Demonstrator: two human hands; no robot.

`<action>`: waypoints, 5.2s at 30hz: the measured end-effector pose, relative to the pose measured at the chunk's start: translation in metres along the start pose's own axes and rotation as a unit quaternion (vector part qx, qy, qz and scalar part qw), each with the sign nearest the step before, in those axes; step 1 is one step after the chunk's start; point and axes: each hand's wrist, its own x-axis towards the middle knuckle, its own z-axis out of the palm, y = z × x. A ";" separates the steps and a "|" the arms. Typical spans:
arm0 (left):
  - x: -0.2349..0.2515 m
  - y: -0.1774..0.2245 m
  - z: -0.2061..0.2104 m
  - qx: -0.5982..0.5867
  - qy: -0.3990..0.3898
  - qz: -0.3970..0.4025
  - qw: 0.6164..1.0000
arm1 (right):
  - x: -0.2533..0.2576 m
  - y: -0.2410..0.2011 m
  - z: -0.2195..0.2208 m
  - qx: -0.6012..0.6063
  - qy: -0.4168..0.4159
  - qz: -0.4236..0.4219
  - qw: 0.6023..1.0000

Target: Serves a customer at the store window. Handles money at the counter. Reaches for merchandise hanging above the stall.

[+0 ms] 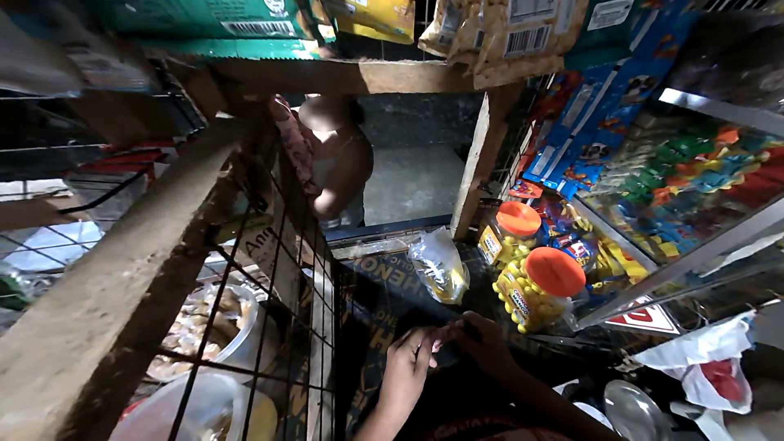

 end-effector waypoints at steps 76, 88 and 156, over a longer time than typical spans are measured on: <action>-0.003 -0.011 0.001 0.131 -0.115 0.077 0.982 | -0.002 0.009 -0.002 -0.098 0.006 -0.084 0.992; -0.004 -0.009 -0.001 0.143 -0.126 0.084 0.978 | -0.004 0.007 -0.004 -0.130 -0.003 -0.083 0.988; 0.001 -0.005 0.005 0.120 -0.085 0.007 0.989 | -0.001 0.006 0.002 -0.147 0.026 -0.155 0.977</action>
